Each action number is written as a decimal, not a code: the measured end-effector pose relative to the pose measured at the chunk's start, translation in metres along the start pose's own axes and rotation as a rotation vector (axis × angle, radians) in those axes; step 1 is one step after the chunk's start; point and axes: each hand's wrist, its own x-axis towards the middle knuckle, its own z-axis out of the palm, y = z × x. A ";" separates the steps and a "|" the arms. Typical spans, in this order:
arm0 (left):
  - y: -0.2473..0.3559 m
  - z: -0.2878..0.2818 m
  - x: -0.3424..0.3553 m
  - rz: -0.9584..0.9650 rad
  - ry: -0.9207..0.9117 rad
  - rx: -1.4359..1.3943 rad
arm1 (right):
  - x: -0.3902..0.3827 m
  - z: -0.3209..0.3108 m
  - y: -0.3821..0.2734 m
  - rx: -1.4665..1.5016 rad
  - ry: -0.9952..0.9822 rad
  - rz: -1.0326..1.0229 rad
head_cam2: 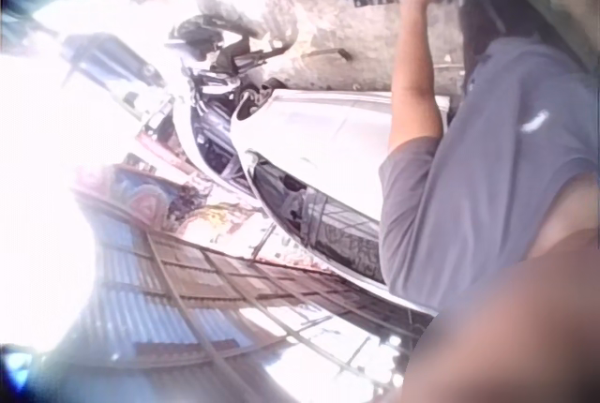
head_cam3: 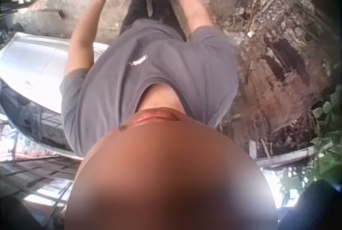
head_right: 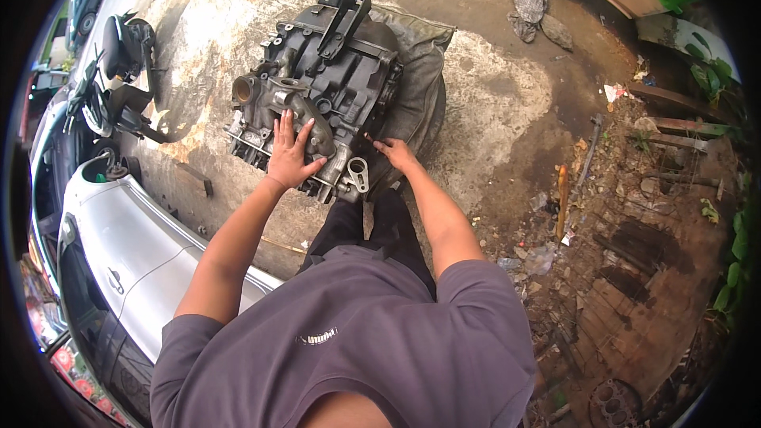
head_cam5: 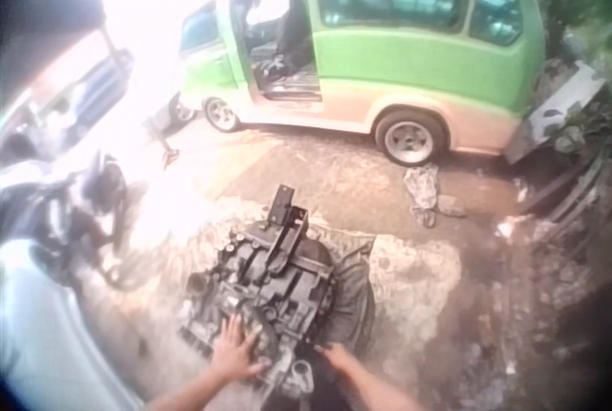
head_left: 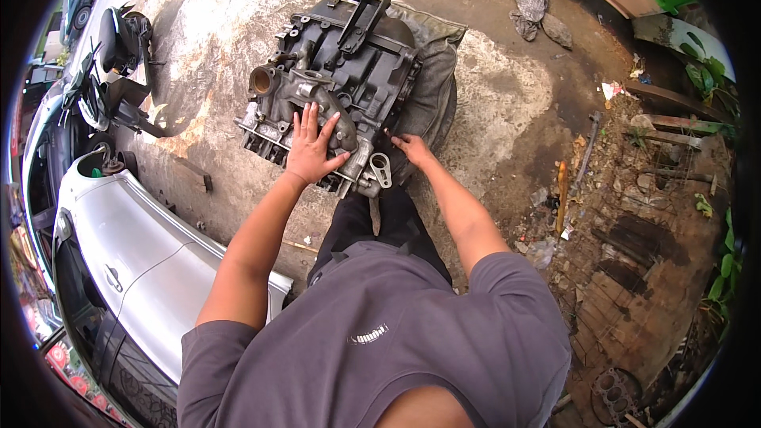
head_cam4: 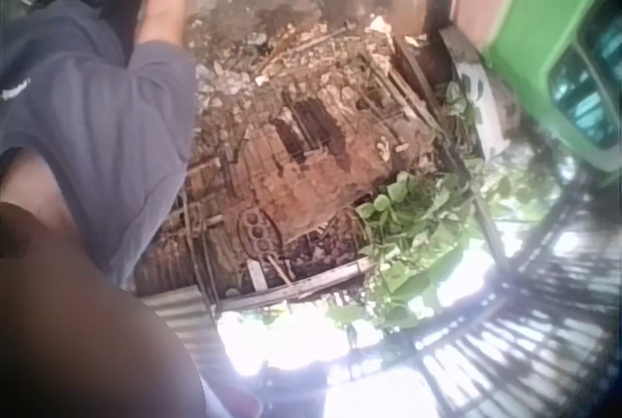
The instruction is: The person uses a wrench to loosen and remove bolts from a car engine block resting on a cloth on the ground. They repeatedly reposition the wrench and hands to access different bolt locations on the engine.
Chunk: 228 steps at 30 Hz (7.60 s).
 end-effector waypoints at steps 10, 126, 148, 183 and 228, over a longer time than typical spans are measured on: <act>0.003 -0.003 0.001 -0.004 0.001 -0.009 | -0.059 -0.031 -0.015 0.014 0.102 -0.120; 0.007 -0.012 0.001 -0.012 -0.003 -0.019 | -0.033 -0.063 -0.190 -1.472 0.031 -0.951; 0.005 -0.007 0.001 -0.012 0.009 -0.031 | -0.033 -0.077 -0.154 -1.275 0.289 -1.152; 0.004 -0.007 0.002 -0.017 -0.014 0.003 | -0.018 -0.009 -0.004 0.018 0.116 0.093; 0.004 -0.010 0.000 0.033 0.048 -0.087 | -0.069 0.012 -0.147 -0.291 0.458 0.115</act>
